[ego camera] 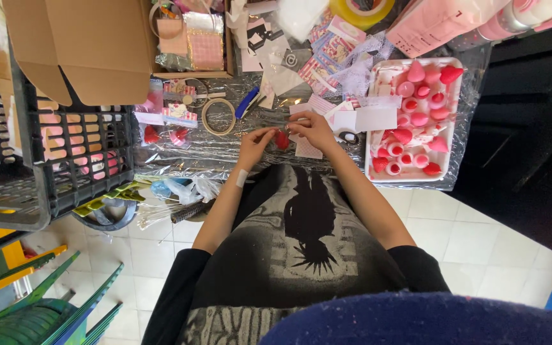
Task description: Packing small items into bags and applying stickers or labels.
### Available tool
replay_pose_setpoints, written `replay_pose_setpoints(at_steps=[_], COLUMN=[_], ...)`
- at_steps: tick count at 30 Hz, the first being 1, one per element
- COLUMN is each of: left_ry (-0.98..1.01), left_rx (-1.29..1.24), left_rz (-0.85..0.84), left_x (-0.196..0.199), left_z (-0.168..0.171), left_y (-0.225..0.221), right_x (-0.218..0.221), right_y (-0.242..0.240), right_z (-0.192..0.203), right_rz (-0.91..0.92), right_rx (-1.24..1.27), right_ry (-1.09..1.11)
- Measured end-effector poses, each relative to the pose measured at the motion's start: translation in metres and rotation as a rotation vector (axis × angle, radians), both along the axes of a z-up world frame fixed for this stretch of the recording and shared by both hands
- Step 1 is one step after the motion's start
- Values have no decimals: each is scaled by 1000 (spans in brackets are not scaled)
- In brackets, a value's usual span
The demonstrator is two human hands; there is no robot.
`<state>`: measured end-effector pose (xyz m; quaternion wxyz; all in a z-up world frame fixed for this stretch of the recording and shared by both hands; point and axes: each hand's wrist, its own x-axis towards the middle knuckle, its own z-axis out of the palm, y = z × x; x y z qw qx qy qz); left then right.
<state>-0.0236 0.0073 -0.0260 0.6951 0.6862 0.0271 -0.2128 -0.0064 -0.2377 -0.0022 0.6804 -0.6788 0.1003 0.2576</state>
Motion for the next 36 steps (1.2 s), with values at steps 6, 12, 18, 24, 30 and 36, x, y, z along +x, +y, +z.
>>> replay_pose_setpoints(at_steps=[6, 12, 18, 24, 30, 36], left_ry=[77, -97, -56, 46, 98, 72], left_rx=[-75, 57, 56, 78, 61, 50], left_rz=[93, 278, 338, 321, 282, 237], left_x=[14, 48, 50, 59, 67, 71], left_z=[-7, 30, 18, 19, 29, 27], left_y=[0, 22, 48, 50, 43, 40], right_x=[23, 133, 187, 197, 196, 185], right_y=[0, 6, 34, 40, 38, 54], right_z=[-7, 32, 49, 4, -29, 25], right_rz=[-13, 51, 145, 166, 292, 218], right_rx=[32, -264, -911, -948, -969, -998], right_ry=[74, -401, -751, -508, -383, -442])
